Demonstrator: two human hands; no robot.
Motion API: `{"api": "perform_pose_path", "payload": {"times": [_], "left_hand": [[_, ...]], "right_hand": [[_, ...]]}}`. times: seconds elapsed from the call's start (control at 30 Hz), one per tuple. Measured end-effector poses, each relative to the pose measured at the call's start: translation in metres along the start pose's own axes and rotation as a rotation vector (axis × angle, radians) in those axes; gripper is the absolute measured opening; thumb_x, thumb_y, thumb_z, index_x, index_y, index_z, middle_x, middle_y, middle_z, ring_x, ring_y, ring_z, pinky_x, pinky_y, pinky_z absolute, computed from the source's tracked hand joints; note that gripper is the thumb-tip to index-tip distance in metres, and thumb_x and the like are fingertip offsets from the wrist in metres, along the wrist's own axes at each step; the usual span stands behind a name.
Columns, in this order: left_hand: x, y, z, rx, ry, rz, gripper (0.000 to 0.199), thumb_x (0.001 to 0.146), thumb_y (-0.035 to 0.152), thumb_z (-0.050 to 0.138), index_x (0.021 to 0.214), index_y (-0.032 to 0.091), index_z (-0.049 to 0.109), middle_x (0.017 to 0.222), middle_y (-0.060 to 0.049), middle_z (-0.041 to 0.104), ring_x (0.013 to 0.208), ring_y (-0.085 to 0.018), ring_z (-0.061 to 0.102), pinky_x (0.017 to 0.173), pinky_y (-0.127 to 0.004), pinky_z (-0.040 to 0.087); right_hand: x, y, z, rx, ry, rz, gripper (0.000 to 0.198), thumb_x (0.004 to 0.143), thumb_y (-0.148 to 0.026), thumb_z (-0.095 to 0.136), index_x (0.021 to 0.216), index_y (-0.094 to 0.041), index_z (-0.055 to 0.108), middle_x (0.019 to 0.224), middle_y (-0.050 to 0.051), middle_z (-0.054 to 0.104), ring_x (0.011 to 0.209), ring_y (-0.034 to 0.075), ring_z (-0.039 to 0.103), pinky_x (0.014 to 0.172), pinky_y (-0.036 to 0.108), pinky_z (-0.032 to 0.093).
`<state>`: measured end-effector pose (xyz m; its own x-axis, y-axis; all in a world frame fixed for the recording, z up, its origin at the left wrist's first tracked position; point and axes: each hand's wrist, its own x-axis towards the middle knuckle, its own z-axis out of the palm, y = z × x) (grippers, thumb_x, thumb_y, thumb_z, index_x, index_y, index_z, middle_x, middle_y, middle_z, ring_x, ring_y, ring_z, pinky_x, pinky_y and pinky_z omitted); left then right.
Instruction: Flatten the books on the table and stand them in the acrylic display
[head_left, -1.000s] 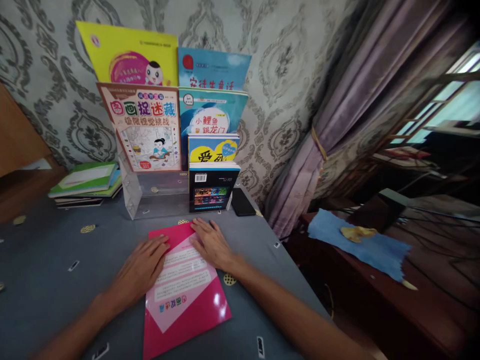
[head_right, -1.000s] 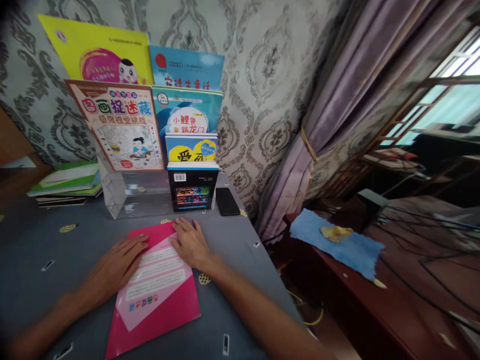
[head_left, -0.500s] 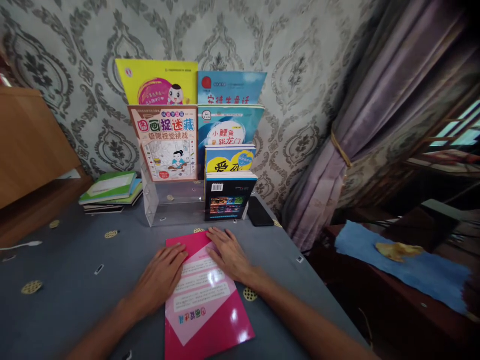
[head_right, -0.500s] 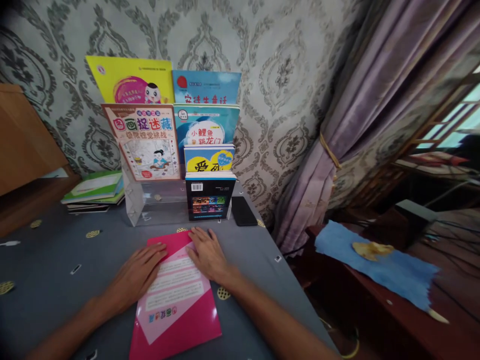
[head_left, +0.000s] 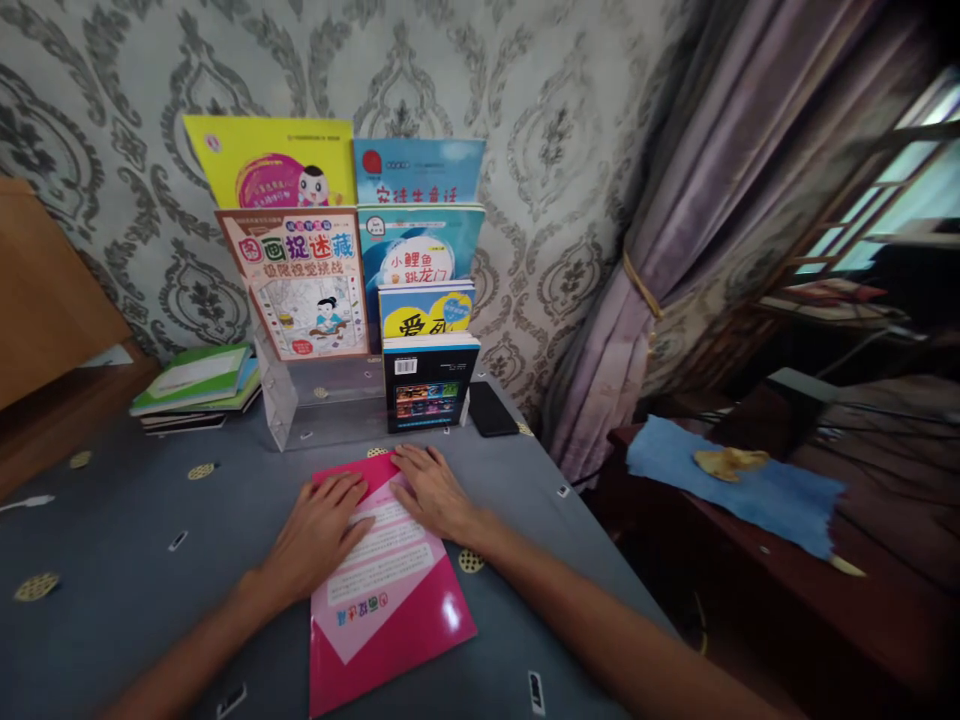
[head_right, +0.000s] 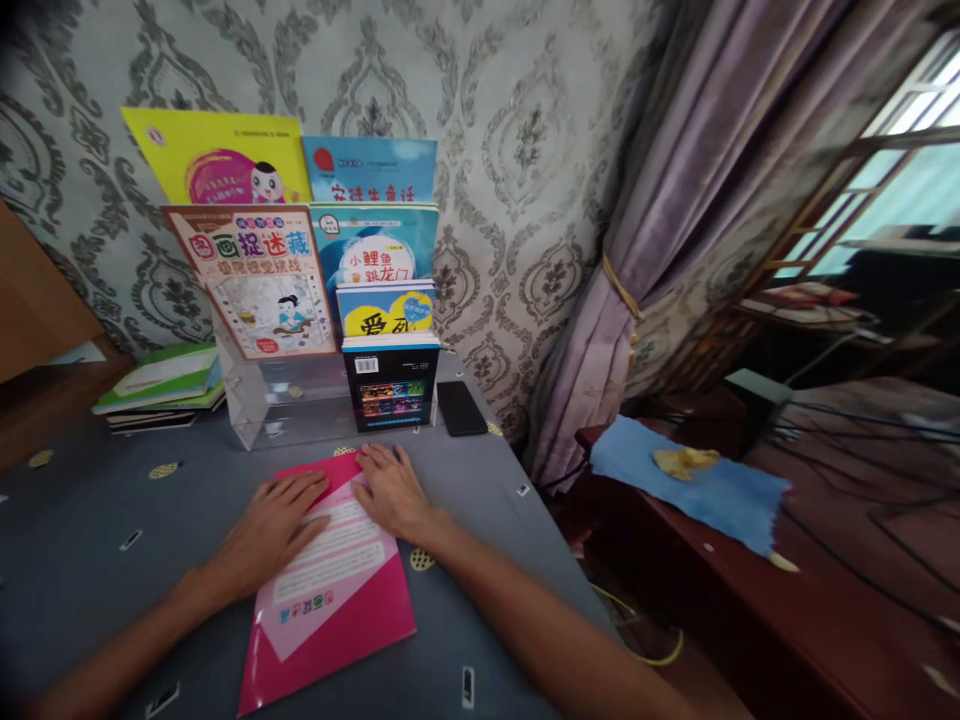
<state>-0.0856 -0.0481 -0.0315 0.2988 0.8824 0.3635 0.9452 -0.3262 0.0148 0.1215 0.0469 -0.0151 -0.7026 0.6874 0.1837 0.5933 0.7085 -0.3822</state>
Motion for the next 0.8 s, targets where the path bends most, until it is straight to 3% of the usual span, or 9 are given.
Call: {"api": "perform_pose_path", "payload": {"times": [0.3,0.8], "left_hand": [[0.038,0.016,0.023,-0.037,0.041,0.086,0.043,0.102,0.027,0.037,0.139,0.017,0.056,0.14,-0.014,0.062,0.13,-0.025,0.056,0.108,-0.049,0.043],[0.035,0.013,0.025,-0.032,0.067,0.113,0.041,0.103,0.028,0.035,0.135,0.019,0.06,0.138,-0.012,0.064,0.129,-0.024,0.057,0.107,-0.046,0.045]], "right_hand": [[-0.001,0.002,0.0,-0.012,0.018,-0.01,0.045,0.099,-0.019,0.042,0.142,-0.013,0.053,0.151,0.015,0.052,0.144,0.024,0.043,0.121,0.051,0.027],[-0.001,0.003,-0.003,0.016,0.028,-0.01,0.044,0.097,-0.018,0.045,0.14,-0.014,0.053,0.149,0.016,0.054,0.143,0.024,0.044,0.121,0.051,0.028]]}}
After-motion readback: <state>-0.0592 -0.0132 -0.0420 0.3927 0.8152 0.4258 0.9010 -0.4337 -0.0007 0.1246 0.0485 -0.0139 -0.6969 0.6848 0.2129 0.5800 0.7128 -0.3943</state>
